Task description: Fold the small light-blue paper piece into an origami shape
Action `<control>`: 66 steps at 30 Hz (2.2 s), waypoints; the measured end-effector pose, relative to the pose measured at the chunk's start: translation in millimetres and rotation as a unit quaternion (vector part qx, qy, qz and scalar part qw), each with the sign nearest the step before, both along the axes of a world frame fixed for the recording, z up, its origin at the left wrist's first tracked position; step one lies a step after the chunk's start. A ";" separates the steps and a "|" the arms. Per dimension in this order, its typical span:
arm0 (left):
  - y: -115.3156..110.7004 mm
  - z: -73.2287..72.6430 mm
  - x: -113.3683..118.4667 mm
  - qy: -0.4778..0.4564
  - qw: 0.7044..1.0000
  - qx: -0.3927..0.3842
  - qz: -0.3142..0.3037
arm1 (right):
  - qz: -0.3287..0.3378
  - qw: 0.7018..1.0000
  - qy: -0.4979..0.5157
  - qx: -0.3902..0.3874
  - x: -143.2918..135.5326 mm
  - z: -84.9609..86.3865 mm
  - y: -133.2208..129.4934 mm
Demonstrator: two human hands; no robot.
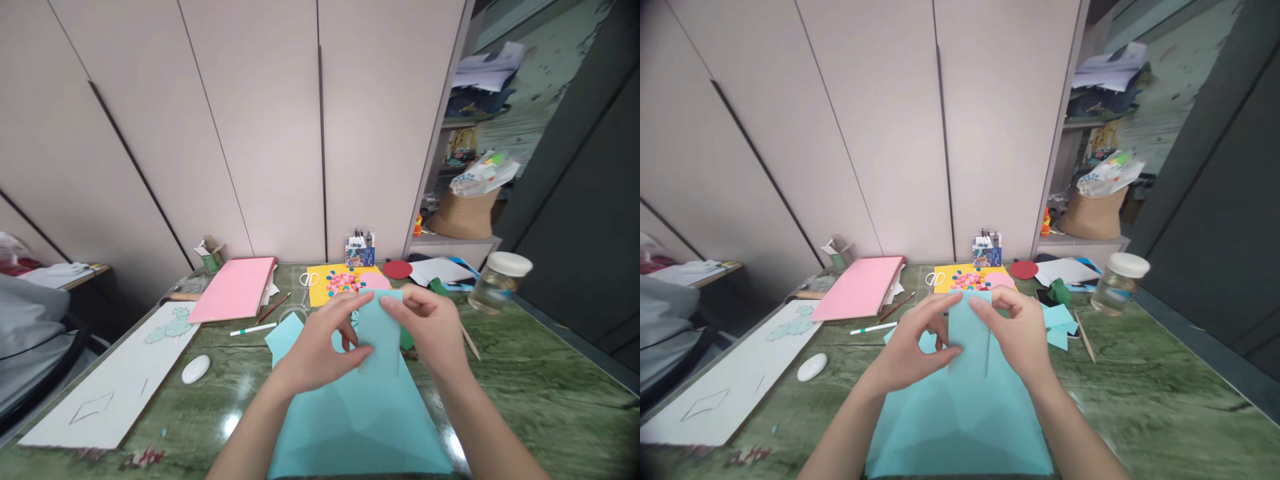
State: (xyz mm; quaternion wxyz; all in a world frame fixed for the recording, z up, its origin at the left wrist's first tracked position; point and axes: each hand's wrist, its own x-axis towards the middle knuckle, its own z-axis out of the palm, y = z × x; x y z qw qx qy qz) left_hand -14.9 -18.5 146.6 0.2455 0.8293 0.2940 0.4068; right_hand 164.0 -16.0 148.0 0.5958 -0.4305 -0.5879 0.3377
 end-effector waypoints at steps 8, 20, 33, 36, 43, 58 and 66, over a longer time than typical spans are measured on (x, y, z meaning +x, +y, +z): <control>0.2 -0.6 0.1 0.005 1.000 -0.018 -0.001 | -0.027 0.999 -0.015 -0.015 0.5 -3.3 1.8; -1.6 2.3 1.4 -0.015 0.998 -0.062 0.015 | -0.071 0.994 -0.081 0.015 -4.5 -1.2 1.9; -0.3 0.6 -0.5 -0.072 0.993 -0.087 0.026 | 0.030 0.997 -0.063 -0.030 1.5 2.4 7.2; 0.0 1.7 -1.7 -0.081 0.992 -0.092 0.028 | 0.044 0.997 -0.056 -0.044 3.8 2.6 8.8; -0.4 2.7 -1.9 -0.067 0.993 -0.086 0.038 | -0.014 0.997 -0.068 -0.032 -0.9 -1.4 8.2; 2.5 0.9 -3.4 -0.090 0.991 -0.081 0.063 | 0.030 0.997 -0.043 -0.061 -3.0 -2.2 8.8; 4.1 -1.0 -3.7 -0.117 0.986 -0.083 0.080 | 0.074 0.994 -0.052 -0.061 -1.2 3.0 8.1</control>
